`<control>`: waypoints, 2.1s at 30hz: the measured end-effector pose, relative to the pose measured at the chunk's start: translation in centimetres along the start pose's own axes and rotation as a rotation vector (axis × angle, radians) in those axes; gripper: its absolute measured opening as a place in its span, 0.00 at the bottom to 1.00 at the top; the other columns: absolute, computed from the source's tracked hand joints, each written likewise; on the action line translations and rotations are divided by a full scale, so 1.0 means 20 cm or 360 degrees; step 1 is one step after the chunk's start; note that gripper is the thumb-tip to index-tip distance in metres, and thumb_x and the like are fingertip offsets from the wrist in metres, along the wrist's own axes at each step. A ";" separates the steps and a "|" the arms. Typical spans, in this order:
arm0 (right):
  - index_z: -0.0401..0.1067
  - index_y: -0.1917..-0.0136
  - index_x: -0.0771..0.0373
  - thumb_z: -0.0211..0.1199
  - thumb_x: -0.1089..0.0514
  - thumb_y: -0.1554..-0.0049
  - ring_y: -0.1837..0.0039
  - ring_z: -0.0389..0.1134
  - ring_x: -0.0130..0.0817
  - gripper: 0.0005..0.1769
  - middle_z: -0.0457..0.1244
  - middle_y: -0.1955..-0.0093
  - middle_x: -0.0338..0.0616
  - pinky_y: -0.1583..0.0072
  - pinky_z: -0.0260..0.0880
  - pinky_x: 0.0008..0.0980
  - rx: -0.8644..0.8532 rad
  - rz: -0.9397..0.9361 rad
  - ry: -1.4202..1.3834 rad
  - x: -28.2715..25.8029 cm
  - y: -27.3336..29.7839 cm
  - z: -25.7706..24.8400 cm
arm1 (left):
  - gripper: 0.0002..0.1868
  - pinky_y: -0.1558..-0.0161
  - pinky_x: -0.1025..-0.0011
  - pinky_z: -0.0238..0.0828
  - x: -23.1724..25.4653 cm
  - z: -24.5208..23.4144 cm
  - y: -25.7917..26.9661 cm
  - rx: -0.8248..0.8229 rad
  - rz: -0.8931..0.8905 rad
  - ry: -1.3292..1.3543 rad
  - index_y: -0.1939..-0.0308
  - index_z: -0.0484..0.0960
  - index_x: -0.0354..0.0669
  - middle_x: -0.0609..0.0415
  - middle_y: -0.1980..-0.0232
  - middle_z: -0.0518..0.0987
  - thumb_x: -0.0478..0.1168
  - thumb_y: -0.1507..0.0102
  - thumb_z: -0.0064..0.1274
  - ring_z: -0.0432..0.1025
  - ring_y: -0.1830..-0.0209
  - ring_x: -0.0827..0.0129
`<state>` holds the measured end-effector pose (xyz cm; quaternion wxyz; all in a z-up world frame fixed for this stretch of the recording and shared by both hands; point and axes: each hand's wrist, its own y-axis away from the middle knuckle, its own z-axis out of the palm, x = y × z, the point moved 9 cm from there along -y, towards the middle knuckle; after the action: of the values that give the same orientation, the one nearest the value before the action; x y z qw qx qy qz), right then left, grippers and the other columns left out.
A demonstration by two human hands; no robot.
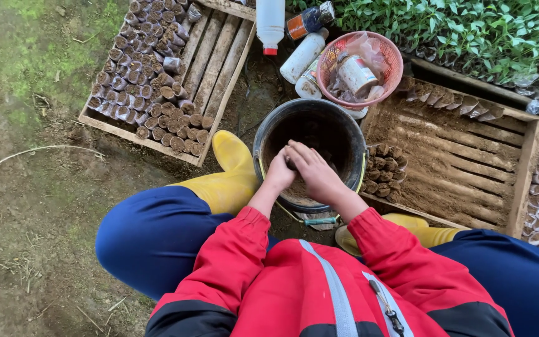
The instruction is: The person sits on the ground and fills small plastic seedling pots with soil from a bucket. They scoop soil with their hands, pack it into the pots, and place the filled pots onto a wooden tray.
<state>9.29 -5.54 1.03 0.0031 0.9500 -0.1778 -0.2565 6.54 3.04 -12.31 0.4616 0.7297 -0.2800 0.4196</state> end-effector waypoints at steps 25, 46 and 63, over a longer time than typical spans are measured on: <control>0.74 0.46 0.57 0.68 0.61 0.56 0.40 0.67 0.59 0.22 0.66 0.49 0.55 0.40 0.70 0.56 0.0335 0.0719 -0.0252 0.82 0.69 -0.52 | 0.32 0.34 0.59 0.72 0.14 0.40 0.00 -0.0238 0.0069 -0.0727 0.32 0.75 0.52 0.47 0.36 0.80 0.34 0.42 0.55 0.71 0.32 0.55; 0.73 0.53 0.54 0.69 0.62 0.54 0.41 0.72 0.48 0.14 0.64 0.52 0.45 0.41 0.76 0.45 0.0216 0.1753 -0.0439 1.86 1.33 0.57 | 0.21 0.33 0.61 0.70 0.58 0.66 0.06 -0.0072 0.0634 -0.0422 0.46 0.86 0.52 0.52 0.42 0.83 0.28 0.40 0.51 0.73 0.36 0.58; 0.70 0.32 0.54 0.64 0.65 0.46 0.33 0.69 0.52 0.28 0.69 0.41 0.58 0.35 0.73 0.49 -0.0130 0.1780 -0.0516 1.90 1.40 0.82 | 0.21 0.37 0.63 0.72 0.60 0.66 0.07 -0.0050 0.0726 -0.0344 0.51 0.87 0.53 0.55 0.44 0.83 0.26 0.41 0.51 0.76 0.39 0.60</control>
<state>22.48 -43.26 -28.97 0.1473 0.6596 -0.6405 -0.3646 16.10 -9.77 -4.15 0.3338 0.6810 -0.4916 0.4280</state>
